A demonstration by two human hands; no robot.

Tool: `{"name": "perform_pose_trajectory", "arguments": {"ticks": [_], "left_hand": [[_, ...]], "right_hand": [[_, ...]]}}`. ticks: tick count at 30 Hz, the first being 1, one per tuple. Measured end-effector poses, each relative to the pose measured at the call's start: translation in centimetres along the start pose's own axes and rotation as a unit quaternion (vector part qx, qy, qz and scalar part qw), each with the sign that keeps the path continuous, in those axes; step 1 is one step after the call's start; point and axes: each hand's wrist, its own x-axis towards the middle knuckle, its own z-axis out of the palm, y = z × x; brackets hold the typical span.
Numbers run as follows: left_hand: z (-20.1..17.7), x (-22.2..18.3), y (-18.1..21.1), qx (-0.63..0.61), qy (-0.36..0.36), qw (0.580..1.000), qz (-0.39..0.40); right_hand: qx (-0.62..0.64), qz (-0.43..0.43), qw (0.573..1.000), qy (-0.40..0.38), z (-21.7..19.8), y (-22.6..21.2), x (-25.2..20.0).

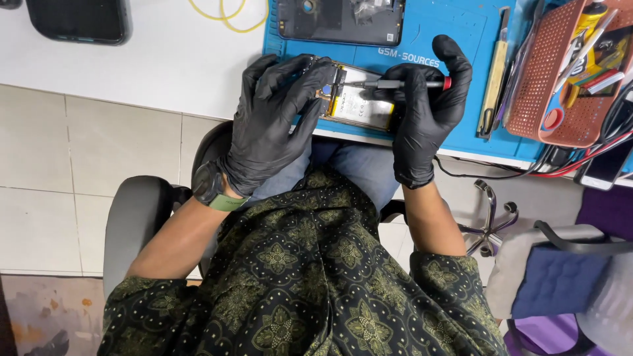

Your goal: Technician using a precision screwdriver to remove internal screws from a smartphone during disassembly.

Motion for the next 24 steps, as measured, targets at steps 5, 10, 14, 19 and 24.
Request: {"name": "perform_pose_trajectory", "arguments": {"ticks": [5, 10, 14, 19, 24], "left_hand": [[0.3, 0.1, 0.0, -0.010, 0.000, 1.000, 0.006], [0.5, 0.1, 0.3, -0.014, -0.007, 1.000, -0.018], [1.1, -0.2, -0.1, -0.024, 0.001, 0.999, -0.025], [1.3, -0.5, -0.3, -0.037, 0.010, 0.999, -0.032], [1.4, -0.5, -0.4, -0.034, 0.011, 0.999, -0.027]], "right_hand": [[0.013, 0.003, 1.000, 0.011, 0.0, 0.3, 0.1], [0.004, 0.007, 1.000, 0.012, -0.1, 0.3, 0.0], [-0.010, -0.020, 1.000, -0.005, 0.5, -0.2, -0.2], [-0.065, -0.041, 0.997, -0.026, 0.8, -0.3, -0.5], [-0.049, -0.068, 0.995, -0.044, 0.0, 0.8, -0.6]]}}
